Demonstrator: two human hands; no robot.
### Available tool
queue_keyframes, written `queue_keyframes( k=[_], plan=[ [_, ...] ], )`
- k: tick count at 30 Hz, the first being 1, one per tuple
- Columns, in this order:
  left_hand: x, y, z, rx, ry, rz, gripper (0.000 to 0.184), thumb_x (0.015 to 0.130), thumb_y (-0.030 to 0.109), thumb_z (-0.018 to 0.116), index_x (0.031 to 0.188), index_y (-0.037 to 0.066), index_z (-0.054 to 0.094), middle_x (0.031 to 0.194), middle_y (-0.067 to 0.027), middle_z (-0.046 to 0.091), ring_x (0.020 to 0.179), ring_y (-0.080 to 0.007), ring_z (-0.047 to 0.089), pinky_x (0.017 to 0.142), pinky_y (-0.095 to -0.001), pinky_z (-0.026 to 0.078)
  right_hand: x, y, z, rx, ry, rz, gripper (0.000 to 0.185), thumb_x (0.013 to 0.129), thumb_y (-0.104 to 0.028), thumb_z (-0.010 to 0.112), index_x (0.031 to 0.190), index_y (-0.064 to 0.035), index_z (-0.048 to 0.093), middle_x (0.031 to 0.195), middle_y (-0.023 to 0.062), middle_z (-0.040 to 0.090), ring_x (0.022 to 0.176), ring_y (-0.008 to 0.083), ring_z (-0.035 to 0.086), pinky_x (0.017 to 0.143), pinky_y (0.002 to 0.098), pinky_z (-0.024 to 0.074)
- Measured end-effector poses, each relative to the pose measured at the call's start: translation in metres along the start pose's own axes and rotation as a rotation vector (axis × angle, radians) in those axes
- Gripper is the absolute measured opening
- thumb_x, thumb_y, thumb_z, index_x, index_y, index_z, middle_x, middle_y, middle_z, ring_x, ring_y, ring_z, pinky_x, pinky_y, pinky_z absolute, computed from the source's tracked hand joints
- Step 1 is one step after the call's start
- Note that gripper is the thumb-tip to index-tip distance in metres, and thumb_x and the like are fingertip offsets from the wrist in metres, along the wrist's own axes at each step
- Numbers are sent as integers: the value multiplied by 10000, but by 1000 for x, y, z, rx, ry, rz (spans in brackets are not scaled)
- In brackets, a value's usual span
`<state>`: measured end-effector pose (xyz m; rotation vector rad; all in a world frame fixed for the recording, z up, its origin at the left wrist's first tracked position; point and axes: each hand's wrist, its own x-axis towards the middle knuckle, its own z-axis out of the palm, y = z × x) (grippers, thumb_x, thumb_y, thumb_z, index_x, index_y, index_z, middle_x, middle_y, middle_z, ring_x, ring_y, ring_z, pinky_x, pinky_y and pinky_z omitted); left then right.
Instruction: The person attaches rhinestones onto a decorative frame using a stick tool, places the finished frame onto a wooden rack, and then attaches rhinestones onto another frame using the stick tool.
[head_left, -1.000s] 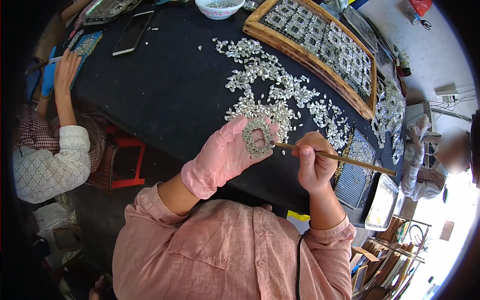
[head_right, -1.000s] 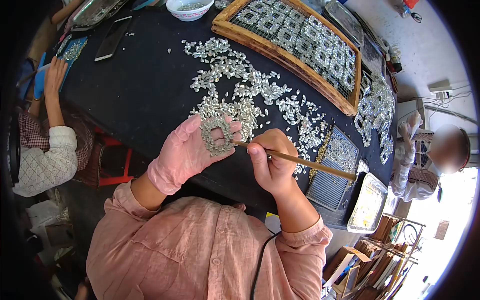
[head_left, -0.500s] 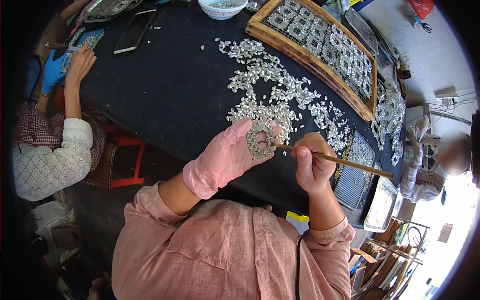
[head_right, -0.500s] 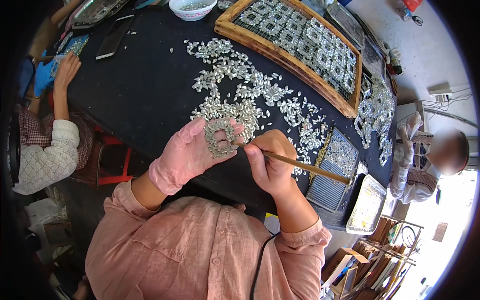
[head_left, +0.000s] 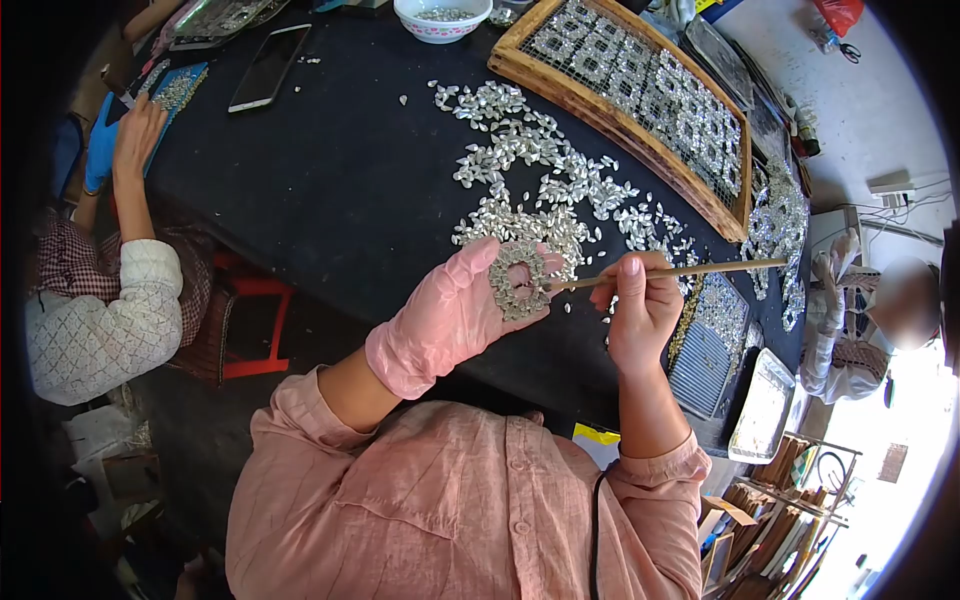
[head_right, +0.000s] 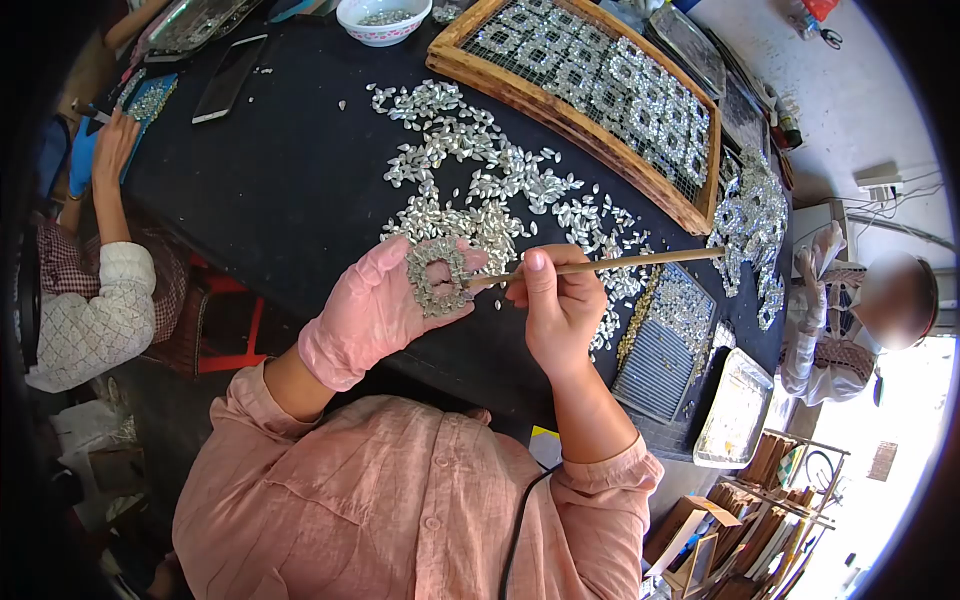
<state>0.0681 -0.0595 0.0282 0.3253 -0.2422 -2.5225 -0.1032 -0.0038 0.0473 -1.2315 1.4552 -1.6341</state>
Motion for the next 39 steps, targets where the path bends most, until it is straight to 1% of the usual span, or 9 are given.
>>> queue_keyframes(
  k=[3,12,15,21,24,27,30,33,39],
  plan=[
    [0,0,-1,1,22,-9,475,912,343,364,1196,-34,413,1235,-202,449,1141,-293,455,946,-421,386,1,1,-1,18,27,1,182,888,-178,521,803,-18,509,610,25,539,497,61,492,458,173,388],
    [0,1,0,-84,19,19,487,914,315,373,1202,-77,366,1243,-259,405,1132,-338,449,946,-450,402,-4,1,-1,-75,-71,-181,112,868,-83,526,783,-12,510,636,53,543,526,81,497,477,197,391],
    [1,1,-1,-74,-18,32,504,915,322,370,1216,-81,346,1241,-258,408,1123,-339,458,943,-447,408,-2,5,-3,-47,-131,-291,113,861,-73,533,768,-15,506,633,64,542,537,96,492,483,211,387],
    [1,1,-2,-84,-22,26,507,916,331,361,1213,-80,354,1239,-255,411,1108,-330,472,936,-436,417,-1,8,-4,-62,-161,-370,127,861,-76,533,756,-13,499,649,67,549,551,103,485,496,214,386],
    [0,0,-1,-70,-15,32,501,917,334,360,1209,-74,364,1239,-250,415,1103,-323,478,935,-432,417,-3,5,-3,-36,-142,-280,129,869,-91,524,772,-11,501,647,61,550,547,93,492,493,207,392],
    [0,1,-1,-56,-18,23,497,917,337,360,1208,-66,369,1238,-244,420,1102,-318,481,931,-430,419,-5,-1,1,-18,-65,-166,150,883,-119,510,781,-9,505,640,56,552,538,83,502,497,193,401],
    [1,0,-3,-66,1,21,496,918,340,358,1209,-61,374,1238,-241,422,1103,-316,481,927,-429,421,-3,2,-1,11,-45,-125,171,892,-142,500,789,-6,506,637,57,553,532,79,512,499,186,411],
    [1,-1,-5,-70,3,22,488,920,338,354,1206,-57,379,1241,-239,421,1113,-315,474,929,-429,418,-3,3,-3,5,-38,-113,181,895,-154,496,794,-4,508,642,56,557,538,80,517,499,186,415],
    [0,-1,-1,-43,5,20,481,917,340,363,1202,-46,394,1243,-217,429,1147,-302,445,931,-425,414,-4,3,0,-21,-71,-162,155,882,-127,517,794,0,510,654,52,555,548,78,524,501,183,421]
  ],
)
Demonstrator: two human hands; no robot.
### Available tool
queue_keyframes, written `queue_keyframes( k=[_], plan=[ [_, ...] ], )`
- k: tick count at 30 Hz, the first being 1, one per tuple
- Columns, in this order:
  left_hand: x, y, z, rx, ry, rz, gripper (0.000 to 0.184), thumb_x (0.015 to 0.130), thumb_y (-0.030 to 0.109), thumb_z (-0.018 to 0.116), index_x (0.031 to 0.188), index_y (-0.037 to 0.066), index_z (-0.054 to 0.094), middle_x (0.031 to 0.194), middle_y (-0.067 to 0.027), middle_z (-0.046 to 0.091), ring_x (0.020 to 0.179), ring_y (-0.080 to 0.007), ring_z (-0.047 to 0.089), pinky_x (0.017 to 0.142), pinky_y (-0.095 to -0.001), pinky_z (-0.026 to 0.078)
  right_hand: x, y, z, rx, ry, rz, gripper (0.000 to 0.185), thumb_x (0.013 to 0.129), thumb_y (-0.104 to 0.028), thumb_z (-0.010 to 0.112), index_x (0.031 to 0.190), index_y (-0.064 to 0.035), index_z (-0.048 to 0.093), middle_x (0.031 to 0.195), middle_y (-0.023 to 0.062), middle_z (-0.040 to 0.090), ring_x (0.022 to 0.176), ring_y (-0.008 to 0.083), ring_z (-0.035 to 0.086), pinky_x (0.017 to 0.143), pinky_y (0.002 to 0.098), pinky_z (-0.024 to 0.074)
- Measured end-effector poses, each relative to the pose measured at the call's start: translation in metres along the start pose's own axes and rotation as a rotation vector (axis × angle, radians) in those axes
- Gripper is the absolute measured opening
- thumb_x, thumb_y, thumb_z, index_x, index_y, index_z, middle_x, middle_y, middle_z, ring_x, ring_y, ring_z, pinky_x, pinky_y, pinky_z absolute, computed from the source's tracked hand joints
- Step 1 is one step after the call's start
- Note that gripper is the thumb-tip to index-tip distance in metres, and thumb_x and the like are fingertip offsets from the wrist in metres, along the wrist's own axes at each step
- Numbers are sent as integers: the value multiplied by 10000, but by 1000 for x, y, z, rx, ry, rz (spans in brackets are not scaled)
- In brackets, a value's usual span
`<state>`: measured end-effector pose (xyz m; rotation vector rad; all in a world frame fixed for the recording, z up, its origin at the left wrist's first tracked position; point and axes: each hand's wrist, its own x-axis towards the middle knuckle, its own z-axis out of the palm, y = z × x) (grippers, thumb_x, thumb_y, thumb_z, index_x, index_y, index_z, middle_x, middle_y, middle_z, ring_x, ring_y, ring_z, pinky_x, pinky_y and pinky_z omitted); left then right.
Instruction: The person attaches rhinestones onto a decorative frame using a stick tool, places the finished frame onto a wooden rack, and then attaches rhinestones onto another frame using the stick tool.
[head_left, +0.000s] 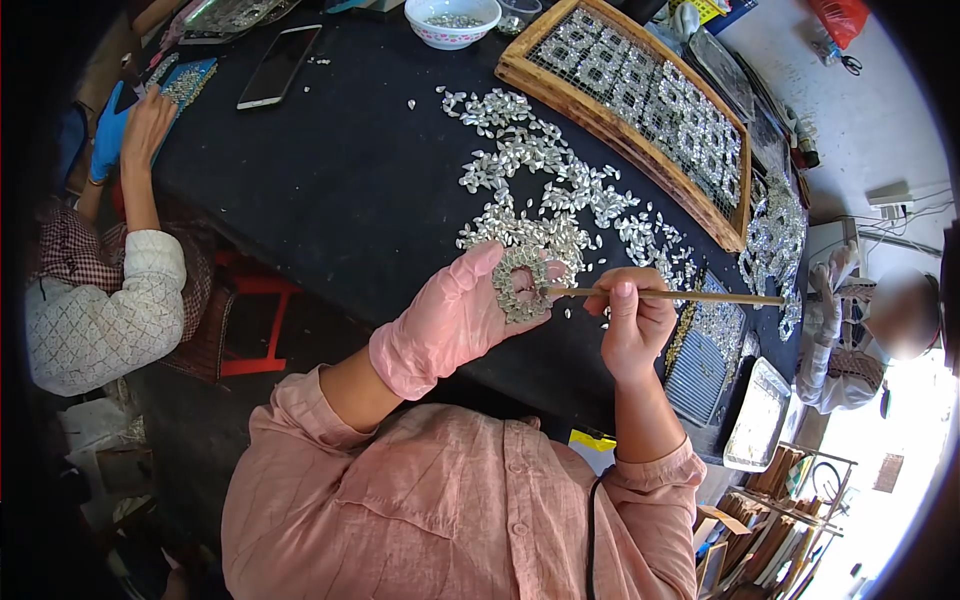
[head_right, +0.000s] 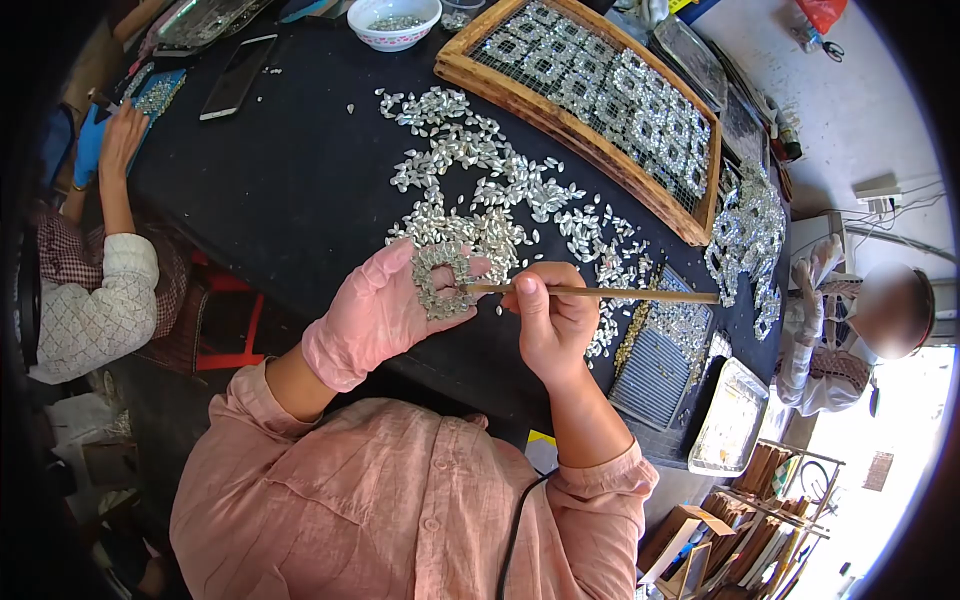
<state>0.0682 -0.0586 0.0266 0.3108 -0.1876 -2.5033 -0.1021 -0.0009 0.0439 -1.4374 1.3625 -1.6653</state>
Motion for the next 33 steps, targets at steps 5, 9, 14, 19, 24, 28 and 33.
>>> queue_keyframes(
  k=[5,9,14,19,24,28,33],
  plan=[
    [0,-1,-1,10,-7,-5,489,912,348,376,1203,-45,398,1246,-208,432,1151,-295,442,955,-424,387,-1,-2,2,13,3,22,131,873,-101,528,790,-2,512,662,49,552,552,78,528,504,187,425],
    [0,-1,-2,5,-6,-10,491,907,352,388,1199,-43,404,1236,-206,442,1147,-294,444,975,-427,360,-1,-2,0,-20,-14,-2,127,872,-97,528,787,-3,514,667,50,554,551,78,529,502,188,425],
    [0,-1,-1,-3,-4,-11,489,902,342,403,1196,-48,403,1231,-208,443,1145,-297,444,982,-429,351,-1,-1,0,-49,-16,-25,132,873,-100,527,785,-2,514,673,57,559,556,82,532,502,189,425],
    [1,-2,-2,-59,21,20,480,893,313,432,1197,-56,396,1222,-220,442,1135,-305,449,982,-425,355,4,-5,-4,-77,142,-62,177,894,-147,498,797,0,518,663,61,565,575,86,536,528,195,430],
    [3,-3,2,-29,-17,10,454,893,289,436,1192,-52,406,1203,-213,456,1118,-296,460,972,-417,369,10,2,-21,-192,119,24,210,901,-183,490,802,-1,525,646,54,565,571,83,529,532,199,423],
    [11,-8,2,-27,11,18,443,902,279,412,1197,-50,405,1193,-199,466,1112,-290,466,965,-422,375,10,2,-23,-182,113,36,207,900,-184,493,813,0,525,650,50,561,576,79,529,533,197,421],
    [5,-14,3,-26,57,-114,442,910,292,386,1196,-44,415,1184,-189,477,1116,-294,463,964,-422,374,11,-1,-26,-136,136,49,208,900,-187,495,820,2,525,662,46,558,582,79,531,531,194,419]
  ],
)
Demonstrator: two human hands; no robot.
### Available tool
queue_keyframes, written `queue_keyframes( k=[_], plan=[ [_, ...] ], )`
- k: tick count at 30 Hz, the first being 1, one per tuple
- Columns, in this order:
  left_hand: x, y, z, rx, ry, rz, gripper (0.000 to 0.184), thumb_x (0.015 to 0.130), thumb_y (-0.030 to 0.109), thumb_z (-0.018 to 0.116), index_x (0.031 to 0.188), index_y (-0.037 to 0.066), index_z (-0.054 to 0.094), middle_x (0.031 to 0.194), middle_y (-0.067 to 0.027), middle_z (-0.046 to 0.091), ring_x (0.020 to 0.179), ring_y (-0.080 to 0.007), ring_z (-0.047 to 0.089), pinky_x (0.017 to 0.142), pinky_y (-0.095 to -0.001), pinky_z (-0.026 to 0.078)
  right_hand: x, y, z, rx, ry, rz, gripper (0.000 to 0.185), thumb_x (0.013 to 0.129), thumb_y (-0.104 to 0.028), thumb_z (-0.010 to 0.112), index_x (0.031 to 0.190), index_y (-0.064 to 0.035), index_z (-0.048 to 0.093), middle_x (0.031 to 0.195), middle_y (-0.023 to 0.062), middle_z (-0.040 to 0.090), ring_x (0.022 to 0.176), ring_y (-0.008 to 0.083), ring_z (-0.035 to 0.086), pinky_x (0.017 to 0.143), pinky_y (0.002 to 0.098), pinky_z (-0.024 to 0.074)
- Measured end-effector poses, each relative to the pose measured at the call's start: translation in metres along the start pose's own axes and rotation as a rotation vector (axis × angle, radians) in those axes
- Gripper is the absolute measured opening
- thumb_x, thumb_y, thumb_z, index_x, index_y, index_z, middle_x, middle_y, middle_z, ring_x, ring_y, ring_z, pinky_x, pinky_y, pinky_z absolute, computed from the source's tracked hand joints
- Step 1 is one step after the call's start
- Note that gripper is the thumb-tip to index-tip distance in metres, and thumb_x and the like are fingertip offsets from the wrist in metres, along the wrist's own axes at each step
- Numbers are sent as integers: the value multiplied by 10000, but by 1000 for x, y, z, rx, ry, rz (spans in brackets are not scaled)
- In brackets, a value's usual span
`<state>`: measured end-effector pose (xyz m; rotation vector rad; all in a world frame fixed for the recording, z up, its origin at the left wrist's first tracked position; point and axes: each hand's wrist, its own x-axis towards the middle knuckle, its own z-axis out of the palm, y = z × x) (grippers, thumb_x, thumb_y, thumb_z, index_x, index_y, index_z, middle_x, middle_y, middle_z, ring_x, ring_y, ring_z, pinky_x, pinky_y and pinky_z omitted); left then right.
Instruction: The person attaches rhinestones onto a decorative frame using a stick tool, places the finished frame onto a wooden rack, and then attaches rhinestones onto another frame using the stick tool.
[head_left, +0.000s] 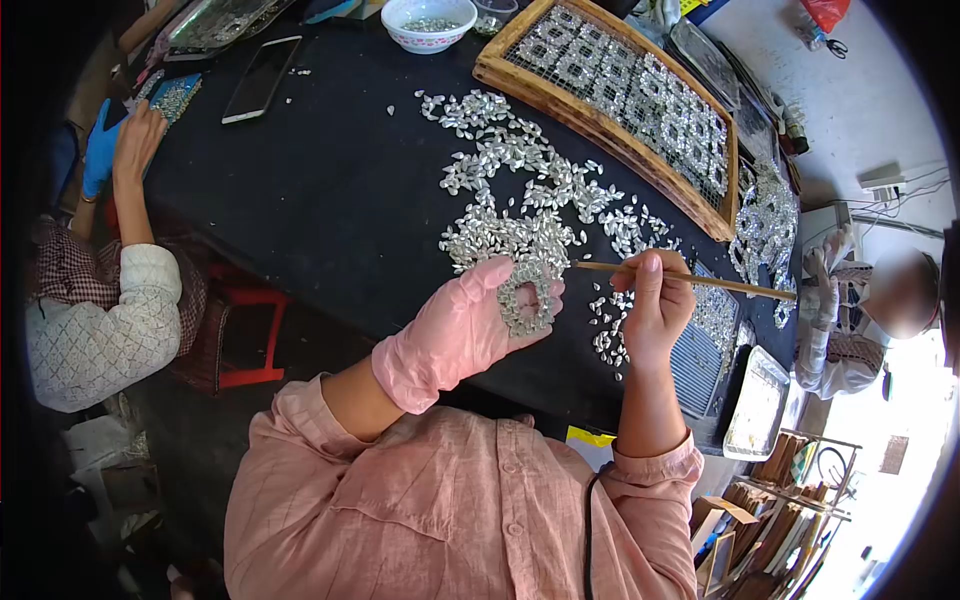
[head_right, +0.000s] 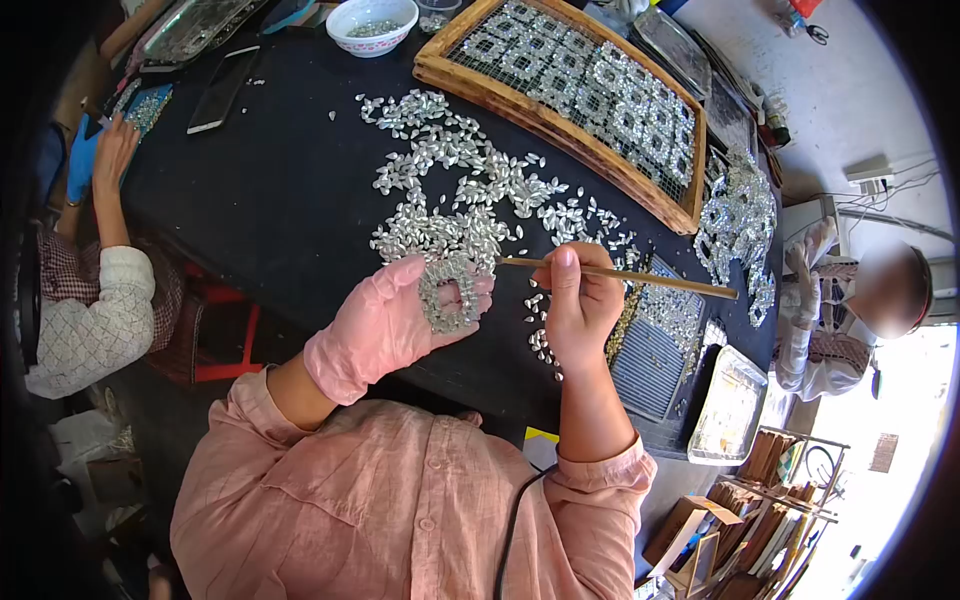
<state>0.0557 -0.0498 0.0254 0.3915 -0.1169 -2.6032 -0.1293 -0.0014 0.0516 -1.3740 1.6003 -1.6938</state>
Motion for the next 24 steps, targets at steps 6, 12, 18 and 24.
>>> queue_keyframes(
  k=[6,12,18,24],
  plan=[
    [-9,17,7,-37,13,179,430,904,287,387,1180,-40,431,1183,-198,480,1124,-302,457,976,-425,362,1,-3,-4,-14,-4,-32,205,901,-183,493,820,3,526,676,48,557,579,80,533,533,194,422],
    [13,-11,6,-31,-17,65,388,880,281,446,1133,-12,476,1133,-164,523,1078,-276,486,955,-404,380,2,-3,-4,7,27,-41,206,899,-184,498,818,4,528,680,48,556,574,84,533,534,195,423],
    [15,-3,5,16,2,250,370,881,277,447,1108,-10,495,1095,-142,535,1043,-253,495,953,-391,379,2,-3,-7,5,17,-49,203,897,-182,500,819,3,529,683,47,555,579,83,533,536,196,422],
    [-2,20,-1,-41,35,325,380,883,252,439,1105,-54,472,1108,-176,508,1082,-273,470,966,-406,373,-3,-2,-4,-10,-107,-30,170,888,-155,512,810,-5,528,682,49,562,587,83,520,533,207,409]
  ],
)
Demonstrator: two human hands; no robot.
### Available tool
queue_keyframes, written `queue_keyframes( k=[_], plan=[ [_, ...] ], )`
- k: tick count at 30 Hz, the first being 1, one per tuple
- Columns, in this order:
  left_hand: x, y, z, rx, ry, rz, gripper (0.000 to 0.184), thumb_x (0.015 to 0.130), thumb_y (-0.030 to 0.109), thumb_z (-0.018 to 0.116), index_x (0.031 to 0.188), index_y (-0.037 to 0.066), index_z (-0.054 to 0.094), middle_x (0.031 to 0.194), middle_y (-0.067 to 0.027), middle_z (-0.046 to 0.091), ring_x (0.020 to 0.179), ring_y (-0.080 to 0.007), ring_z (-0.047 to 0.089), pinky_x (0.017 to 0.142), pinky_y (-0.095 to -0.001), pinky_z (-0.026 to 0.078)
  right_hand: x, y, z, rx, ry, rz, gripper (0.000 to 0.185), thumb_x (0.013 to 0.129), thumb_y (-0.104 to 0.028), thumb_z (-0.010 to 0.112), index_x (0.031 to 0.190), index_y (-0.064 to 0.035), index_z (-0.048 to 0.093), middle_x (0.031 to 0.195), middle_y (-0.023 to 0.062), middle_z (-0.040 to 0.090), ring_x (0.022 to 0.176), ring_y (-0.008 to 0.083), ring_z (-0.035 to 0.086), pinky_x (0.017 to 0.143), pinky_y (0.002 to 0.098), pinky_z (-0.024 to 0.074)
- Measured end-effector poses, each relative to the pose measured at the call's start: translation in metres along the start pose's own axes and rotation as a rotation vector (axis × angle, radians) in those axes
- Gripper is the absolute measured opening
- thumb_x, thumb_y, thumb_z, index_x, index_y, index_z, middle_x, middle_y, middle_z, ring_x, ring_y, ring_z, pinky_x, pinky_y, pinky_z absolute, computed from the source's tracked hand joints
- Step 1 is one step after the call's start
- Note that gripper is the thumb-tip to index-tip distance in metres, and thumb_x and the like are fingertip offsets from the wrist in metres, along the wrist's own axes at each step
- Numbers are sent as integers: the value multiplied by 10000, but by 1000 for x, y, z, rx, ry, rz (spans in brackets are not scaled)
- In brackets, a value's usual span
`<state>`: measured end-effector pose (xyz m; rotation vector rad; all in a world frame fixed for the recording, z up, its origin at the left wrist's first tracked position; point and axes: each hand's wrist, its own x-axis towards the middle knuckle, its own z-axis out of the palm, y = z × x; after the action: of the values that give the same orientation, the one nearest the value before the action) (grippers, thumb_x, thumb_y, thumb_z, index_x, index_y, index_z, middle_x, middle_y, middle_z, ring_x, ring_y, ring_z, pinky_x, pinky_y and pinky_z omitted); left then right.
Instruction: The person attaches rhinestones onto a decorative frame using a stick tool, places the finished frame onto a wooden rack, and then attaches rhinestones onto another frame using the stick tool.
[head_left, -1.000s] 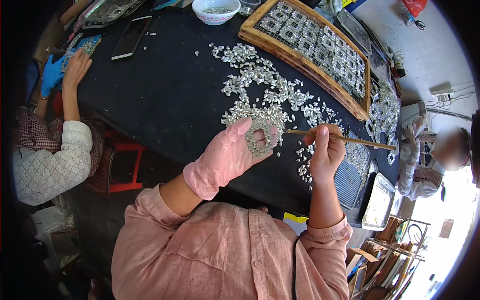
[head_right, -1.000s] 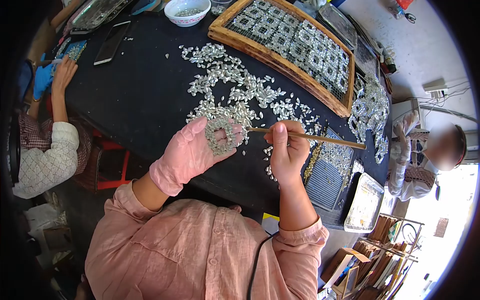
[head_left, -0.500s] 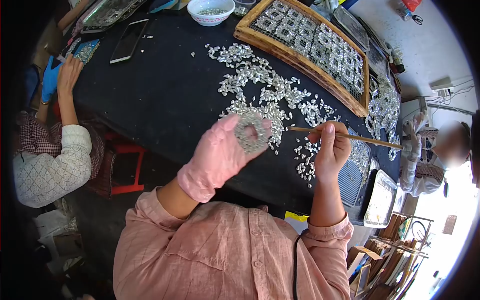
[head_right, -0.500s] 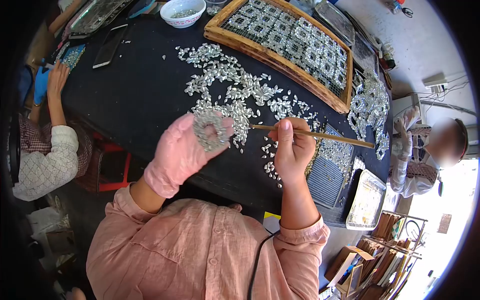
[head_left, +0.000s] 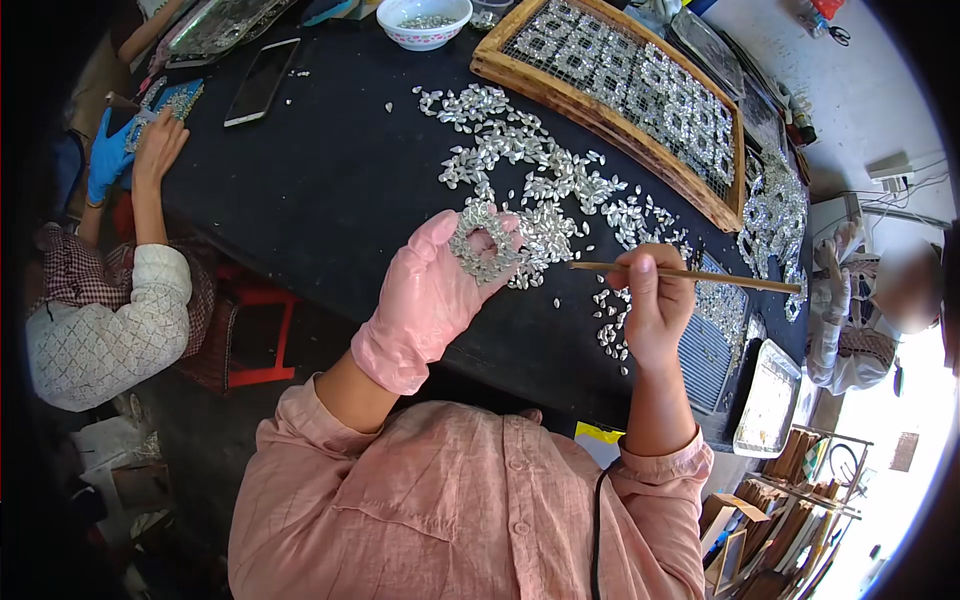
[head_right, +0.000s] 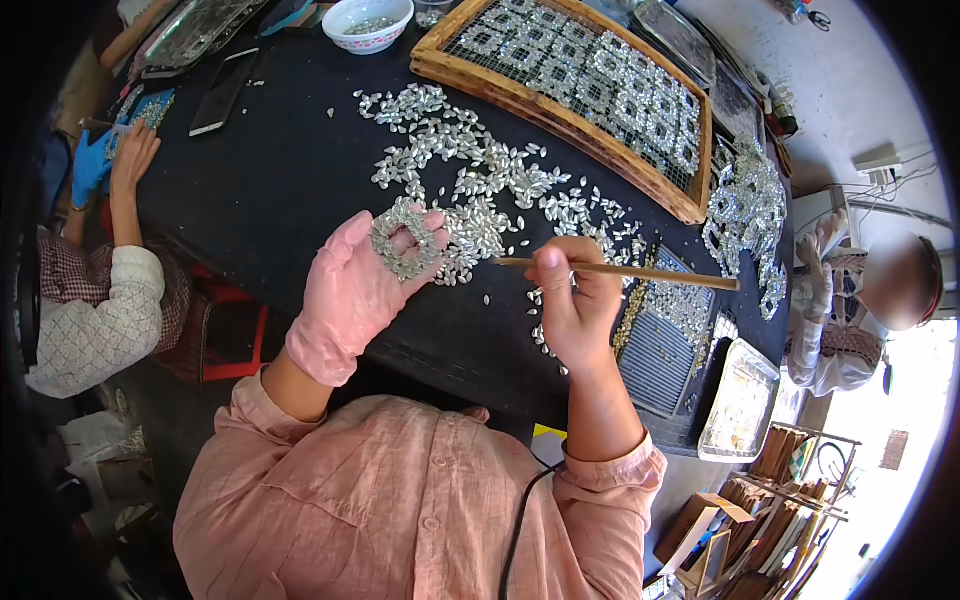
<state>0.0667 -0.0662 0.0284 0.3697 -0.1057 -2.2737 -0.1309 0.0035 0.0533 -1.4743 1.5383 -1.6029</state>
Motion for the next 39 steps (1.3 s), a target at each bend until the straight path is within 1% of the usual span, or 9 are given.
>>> queue_keyframes(
  k=[6,9,15,18,22,25,27,30,39],
  plan=[
    [0,-8,2,23,-18,-57,379,884,249,439,1116,-50,467,1094,-186,510,1074,-289,476,956,-419,383,-5,11,7,-282,-170,-84,119,849,-110,556,787,-10,539,684,66,565,606,151,521,577,273,408],
    [-2,-10,3,-20,30,-133,369,885,248,440,1102,-47,481,1091,-190,515,1075,-297,476,959,-425,381,-5,13,6,-290,-139,-41,105,843,-103,559,786,-17,540,688,71,560,608,169,516,590,289,402],
    [0,1,-2,45,-2,-30,382,894,253,419,1133,-42,461,1144,-204,495,1092,-300,469,963,-423,375,-6,15,8,-146,-106,-13,120,849,-104,552,767,-19,526,670,58,547,601,152,507,570,268,397],
    [-6,3,4,11,19,-84,389,898,254,407,1146,-41,453,1163,-208,486,1093,-302,473,961,-420,379,-6,15,12,-184,-80,-85,137,863,-113,536,768,-16,518,638,46,542,577,125,496,541,245,391],
    [-2,-10,-3,46,-6,-187,397,891,257,420,1137,-53,454,1153,-206,492,1090,-308,477,948,-435,390,-5,13,13,-60,44,-41,154,881,-127,510,776,-15,508,620,39,538,543,77,474,493,212,376],
    [2,1,-3,-29,-23,-65,395,888,259,431,1122,-57,459,1134,-202,501,1092,-306,474,946,-440,389,-4,10,14,-33,13,-55,155,881,-128,509,775,-15,506,631,44,540,548,80,477,500,213,378],
    [0,15,-1,72,4,17,396,892,279,423,1101,-53,471,1122,-193,507,1103,-296,465,954,-417,386,-6,12,15,-50,-49,-82,127,865,-107,525,769,-25,518,648,55,545,569,110,490,523,233,390],
    [-5,19,0,68,-8,16,414,896,291,406,1122,-52,455,1136,-190,500,1107,-292,463,957,-411,384,-7,16,16,-129,-178,-140,93,838,-76,547,754,-38,528,654,67,547,594,161,499,546,268,398],
    [-8,15,-8,-18,-32,-55,447,896,296,394,1180,-48,420,1172,-202,481,1117,-303,455,980,-435,351,-9,18,25,-191,-180,-105,81,833,-70,556,764,-40,526,658,64,548,600,177,497,559,283,398]
  ],
)
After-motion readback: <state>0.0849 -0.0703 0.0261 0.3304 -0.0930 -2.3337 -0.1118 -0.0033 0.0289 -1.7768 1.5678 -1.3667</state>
